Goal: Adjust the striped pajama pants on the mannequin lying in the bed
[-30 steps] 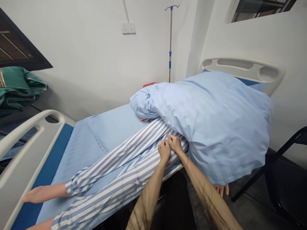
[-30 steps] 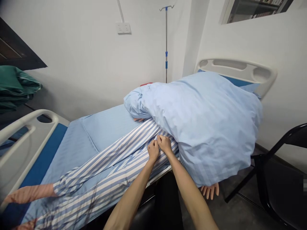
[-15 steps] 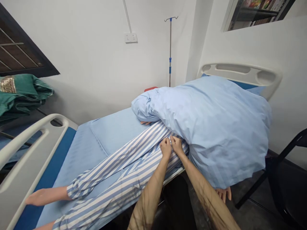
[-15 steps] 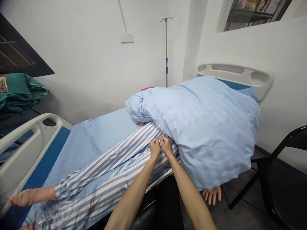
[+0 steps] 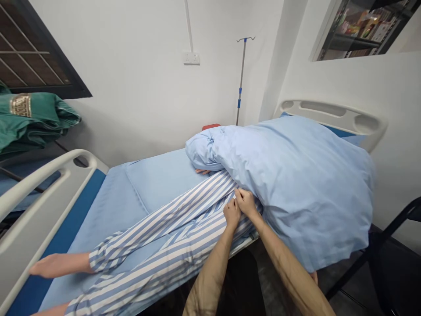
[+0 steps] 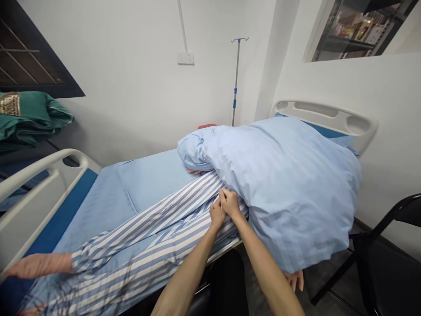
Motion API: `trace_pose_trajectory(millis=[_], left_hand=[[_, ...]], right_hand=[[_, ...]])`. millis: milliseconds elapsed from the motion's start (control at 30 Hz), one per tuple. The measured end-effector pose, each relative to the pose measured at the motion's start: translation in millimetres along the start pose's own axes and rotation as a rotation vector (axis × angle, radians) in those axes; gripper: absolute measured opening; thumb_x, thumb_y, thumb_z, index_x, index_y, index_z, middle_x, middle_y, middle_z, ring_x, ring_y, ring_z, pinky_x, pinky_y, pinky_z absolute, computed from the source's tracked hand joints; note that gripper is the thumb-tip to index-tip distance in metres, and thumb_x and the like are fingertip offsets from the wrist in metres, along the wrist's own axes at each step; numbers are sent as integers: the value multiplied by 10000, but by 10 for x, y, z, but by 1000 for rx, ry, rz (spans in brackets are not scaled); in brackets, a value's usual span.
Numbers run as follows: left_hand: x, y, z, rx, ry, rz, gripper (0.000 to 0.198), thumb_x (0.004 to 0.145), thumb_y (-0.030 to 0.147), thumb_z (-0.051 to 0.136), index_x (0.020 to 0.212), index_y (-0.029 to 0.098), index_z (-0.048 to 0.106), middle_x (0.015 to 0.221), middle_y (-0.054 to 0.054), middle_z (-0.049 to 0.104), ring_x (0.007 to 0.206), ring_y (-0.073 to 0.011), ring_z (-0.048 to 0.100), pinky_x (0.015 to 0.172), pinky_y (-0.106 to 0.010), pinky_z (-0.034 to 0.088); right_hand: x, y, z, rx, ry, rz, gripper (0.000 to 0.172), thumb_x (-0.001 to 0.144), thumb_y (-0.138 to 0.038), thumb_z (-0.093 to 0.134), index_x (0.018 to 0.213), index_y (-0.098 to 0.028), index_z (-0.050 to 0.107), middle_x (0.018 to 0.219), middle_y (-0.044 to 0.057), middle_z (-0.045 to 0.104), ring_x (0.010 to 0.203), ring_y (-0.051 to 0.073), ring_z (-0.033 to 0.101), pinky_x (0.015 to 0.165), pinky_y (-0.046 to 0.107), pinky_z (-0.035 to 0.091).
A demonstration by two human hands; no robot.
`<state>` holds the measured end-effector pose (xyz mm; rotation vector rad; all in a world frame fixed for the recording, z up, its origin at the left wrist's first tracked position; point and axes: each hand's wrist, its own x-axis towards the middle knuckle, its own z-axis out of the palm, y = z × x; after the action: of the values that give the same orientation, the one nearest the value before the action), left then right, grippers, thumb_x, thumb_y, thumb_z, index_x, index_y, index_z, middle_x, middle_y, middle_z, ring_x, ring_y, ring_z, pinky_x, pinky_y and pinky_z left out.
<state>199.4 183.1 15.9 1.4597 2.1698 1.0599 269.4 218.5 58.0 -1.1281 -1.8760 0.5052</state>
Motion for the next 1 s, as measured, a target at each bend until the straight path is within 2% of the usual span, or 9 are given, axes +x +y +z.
trace_pose_trajectory(millis=[200,367,467,567,667,767,833,900,1000], left_hand=[[-18,26,13,-7,12,-35,316,919,250,407,715,208,645,712,-62,674,683,-165,588,648,-275,317],[-29,43,30,-97,-7,-31,320,901,253,399,651,202,593,690,-64,653,671,-154,563,653,-277,321],[-35,-102,-141,-176,-96,16,345,886,281,382,586,194,528,624,-28,599,643,-135,522,643,-265,318],[-49,-500,-652,-204,-201,-7,362,852,315,365,523,191,454,537,8,503,607,-121,475,621,-248,320],[-128,-1103,-1505,-170,-220,-72,350,810,348,356,508,194,444,500,23,461,582,-117,455,618,-236,340],[-291,-1744,-2463,-96,-82,-152,366,796,401,349,506,198,443,494,24,451,567,-122,450,624,-245,346],[-441,-2121,-2994,-24,27,-201,378,786,426,365,500,197,458,509,17,476,588,-130,477,638,-249,355],[-618,-2431,-3347,23,105,-248,391,791,441,374,495,198,453,510,15,489,597,-134,492,641,-245,364],[-910,-2755,-3485,110,170,-343,394,830,406,364,511,196,464,514,11,512,590,-130,501,624,-229,363]], right_hand=[[-118,301,92,-31,109,146,427,897,-431,335,526,-222,366,477,16,481,495,124,357,527,278,264],[-155,447,139,-76,79,194,434,879,-437,345,514,-215,423,495,48,537,505,129,364,520,285,252],[-149,424,124,-116,73,202,435,872,-434,347,515,-208,453,509,55,550,512,129,372,530,286,249],[-163,435,120,-148,66,211,424,866,-431,356,528,-204,475,521,55,547,518,128,359,548,289,243],[-178,487,136,-174,61,210,411,868,-412,380,526,-208,483,538,70,551,528,138,361,571,304,232],[-183,536,153,-219,49,218,394,874,-372,432,524,-217,525,578,105,584,540,152,379,589,328,218],[-182,556,160,-257,33,235,373,875,-336,474,531,-223,563,610,129,610,537,153,376,596,340,212],[-178,566,166,-288,17,248,355,875,-308,504,544,-224,601,639,149,630,523,148,365,599,347,209],[-170,552,167,-329,3,252,360,886,-294,513,564,-221,656,666,169,647,494,137,348,598,352,201]])
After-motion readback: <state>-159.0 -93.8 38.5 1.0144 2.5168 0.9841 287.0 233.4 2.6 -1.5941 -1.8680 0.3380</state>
